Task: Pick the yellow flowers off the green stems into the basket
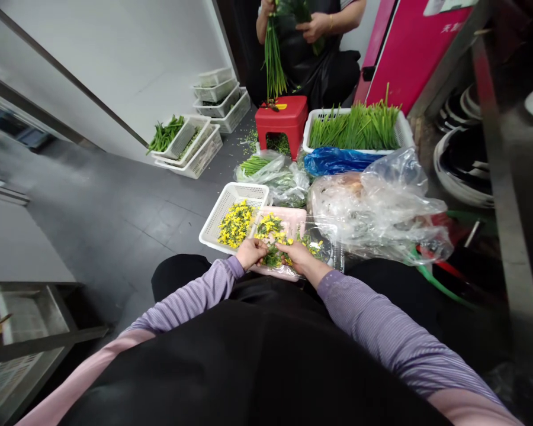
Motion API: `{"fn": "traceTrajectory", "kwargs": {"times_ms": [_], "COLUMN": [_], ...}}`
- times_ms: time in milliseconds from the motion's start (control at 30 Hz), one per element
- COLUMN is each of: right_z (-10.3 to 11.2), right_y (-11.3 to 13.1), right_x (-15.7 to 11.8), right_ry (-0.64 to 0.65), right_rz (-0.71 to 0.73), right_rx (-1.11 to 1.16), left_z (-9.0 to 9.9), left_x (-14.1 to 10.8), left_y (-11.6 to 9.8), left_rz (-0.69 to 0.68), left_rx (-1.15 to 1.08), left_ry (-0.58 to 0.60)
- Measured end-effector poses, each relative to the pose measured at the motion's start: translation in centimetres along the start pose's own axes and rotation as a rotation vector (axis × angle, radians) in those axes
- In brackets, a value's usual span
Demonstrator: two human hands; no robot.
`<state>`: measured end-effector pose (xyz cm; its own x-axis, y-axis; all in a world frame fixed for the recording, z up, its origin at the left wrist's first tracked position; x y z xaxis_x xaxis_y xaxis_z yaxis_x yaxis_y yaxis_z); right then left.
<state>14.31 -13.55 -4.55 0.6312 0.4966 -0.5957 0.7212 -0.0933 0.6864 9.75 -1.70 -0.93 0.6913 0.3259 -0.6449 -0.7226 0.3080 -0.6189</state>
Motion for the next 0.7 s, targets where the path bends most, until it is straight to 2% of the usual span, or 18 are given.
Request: {"fn": "traceTrajectory", "kwargs": {"times_ms": [100, 267, 400, 500, 600, 700], "right_z": [-0.7, -1.0, -0.8, -0.3, -0.2, -0.3], "right_y": [0.6, 1.3, 2.3, 3.0, 3.1, 2.8], "right_x": [0.3, 0.3, 0.1, 0.0, 0.1, 0.1], "right_ry": [0.036, 0.088, 0.083, 0.022, 0.033, 0.072], "right_rz": [0.074, 0.151, 0.235, 0.289, 0.283, 0.269], "right_rx": [0.020, -0.036, -0.096, -0.125, -0.140, -0.177], "left_z": [-0.3, -0.1, -0.5, -0.9, -0.2, -0.1], "left_x": [-1.5, -2.0, -2.1, -1.7, -1.1, -0.8], "left_y": [-0.2, -0.3, -0.3, 0.5, 0.8, 0.1], "left_rz": [-0.031, 0.004, 0.002, 0.102, 0.170, 0.124], "left_rx": [-0.117, -0.259, -0.229, -0.198, -0.394, -0.577], "left_ry": [0.044, 0.148, 0.250, 0.271, 0.202, 0.279]}}
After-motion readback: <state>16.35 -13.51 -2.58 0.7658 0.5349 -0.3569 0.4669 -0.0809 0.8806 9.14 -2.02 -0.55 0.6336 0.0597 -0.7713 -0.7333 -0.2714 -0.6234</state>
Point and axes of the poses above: each hand's wrist, its own x-axis towards the middle knuckle, its own z-axis out of the back of the hand, y = z × x, the point moved 6 cm from there along x, towards the middle knuckle, and after that the axes turned 5 degrees about z, right-handed, at the moved point
